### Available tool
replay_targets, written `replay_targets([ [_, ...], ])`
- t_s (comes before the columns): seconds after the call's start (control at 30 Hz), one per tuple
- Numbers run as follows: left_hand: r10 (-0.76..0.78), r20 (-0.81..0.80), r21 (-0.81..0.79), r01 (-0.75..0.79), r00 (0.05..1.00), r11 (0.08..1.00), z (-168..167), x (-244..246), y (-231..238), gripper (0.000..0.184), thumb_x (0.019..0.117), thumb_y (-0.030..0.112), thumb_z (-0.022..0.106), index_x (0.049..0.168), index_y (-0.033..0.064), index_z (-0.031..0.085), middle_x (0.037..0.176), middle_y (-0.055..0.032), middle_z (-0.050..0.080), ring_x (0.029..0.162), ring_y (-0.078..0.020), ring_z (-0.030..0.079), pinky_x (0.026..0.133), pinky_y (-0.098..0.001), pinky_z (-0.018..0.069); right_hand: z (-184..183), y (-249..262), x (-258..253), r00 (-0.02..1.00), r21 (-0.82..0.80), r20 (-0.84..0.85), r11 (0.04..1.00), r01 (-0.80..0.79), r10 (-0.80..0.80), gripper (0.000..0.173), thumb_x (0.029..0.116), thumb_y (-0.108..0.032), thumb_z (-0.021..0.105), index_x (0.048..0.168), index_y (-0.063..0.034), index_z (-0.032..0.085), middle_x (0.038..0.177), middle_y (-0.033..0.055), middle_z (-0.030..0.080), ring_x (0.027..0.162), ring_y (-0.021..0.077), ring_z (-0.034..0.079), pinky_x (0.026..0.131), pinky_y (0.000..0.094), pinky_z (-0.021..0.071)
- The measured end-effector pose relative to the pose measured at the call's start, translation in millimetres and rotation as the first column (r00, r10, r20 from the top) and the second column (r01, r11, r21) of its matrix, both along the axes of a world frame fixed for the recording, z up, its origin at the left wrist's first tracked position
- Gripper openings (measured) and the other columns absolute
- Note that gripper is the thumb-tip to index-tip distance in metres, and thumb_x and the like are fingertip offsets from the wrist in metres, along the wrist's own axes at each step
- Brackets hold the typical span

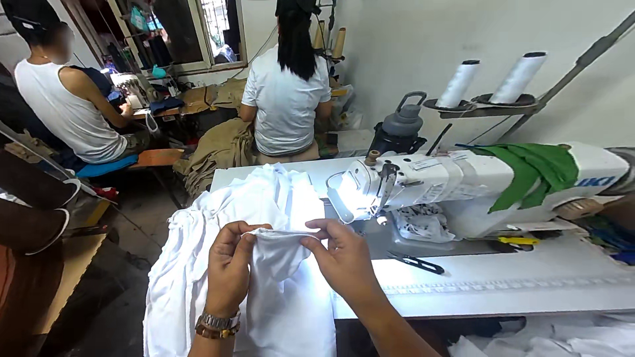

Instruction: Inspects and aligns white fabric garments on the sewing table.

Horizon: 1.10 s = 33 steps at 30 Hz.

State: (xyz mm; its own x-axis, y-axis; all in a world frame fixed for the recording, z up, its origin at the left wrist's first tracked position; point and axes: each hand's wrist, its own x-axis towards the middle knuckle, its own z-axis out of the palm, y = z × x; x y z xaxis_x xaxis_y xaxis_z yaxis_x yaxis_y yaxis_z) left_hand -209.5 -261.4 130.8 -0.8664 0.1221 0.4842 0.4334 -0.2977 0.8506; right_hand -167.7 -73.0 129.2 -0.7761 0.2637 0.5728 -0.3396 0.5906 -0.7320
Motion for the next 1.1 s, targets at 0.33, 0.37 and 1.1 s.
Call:
replay_targets([
  [0.33, -0.114, 0.095, -0.305, 0.138, 0.989, 0.942, -2.3, 8.3, 8.9, 0.021, 0.1036, 0.012, 0.042, 0.107, 0.0173, 0.062, 0.078, 0.0100, 0.058, 0.068, 0.0017, 0.056, 0.064, -0.0156, 0.0494, -0.5, -5.1, 6.4, 1.000, 0.258, 0.001, 0.966, -0.009, 0.009, 0.011, 0.0897, -0.013, 0.068, 0.092, -0.0085, 0.078, 0.075, 0.0023, 0.061, 0.064, 0.0116, 0.059, 0.056, 0.0250, 0.0502],
  [0.37, -0.074, 0.041, -0.431, 0.085, 0.996, 0.898, -2.7, 7.6, 10.8, 0.015, 0.1003, 0.014, 0.054, 0.112, 0.0120, 0.063, 0.076, 0.0089, 0.058, 0.064, 0.0022, 0.054, 0.061, -0.0152, 0.0481, 0.0, -4.9, 7.1, 1.000, 0.290, -0.005, 0.957, -0.018, 0.020, 0.012, 0.0897, -0.013, 0.067, 0.091, -0.0084, 0.077, 0.073, 0.0021, 0.060, 0.062, 0.0118, 0.058, 0.054, 0.0250, 0.0499],
  [1.1, -0.029, 0.020, -0.520, 0.036, 0.999, 0.853, -21.8, 3.7, 19.9, 0.008, 0.0923, 0.016, 0.069, 0.096, 0.0123, 0.075, 0.085, 0.0071, 0.071, 0.076, 0.0001, 0.066, 0.071, -0.0186, 0.0561, -21.6, 11.1, -1.0, 0.923, -0.299, 0.180, 0.913, -0.277, 0.339, 0.004, 0.0963, -0.011, 0.066, 0.095, -0.0083, 0.069, 0.085, -0.0013, 0.066, 0.072, 0.0039, 0.062, 0.066, 0.0200, 0.0547],
])
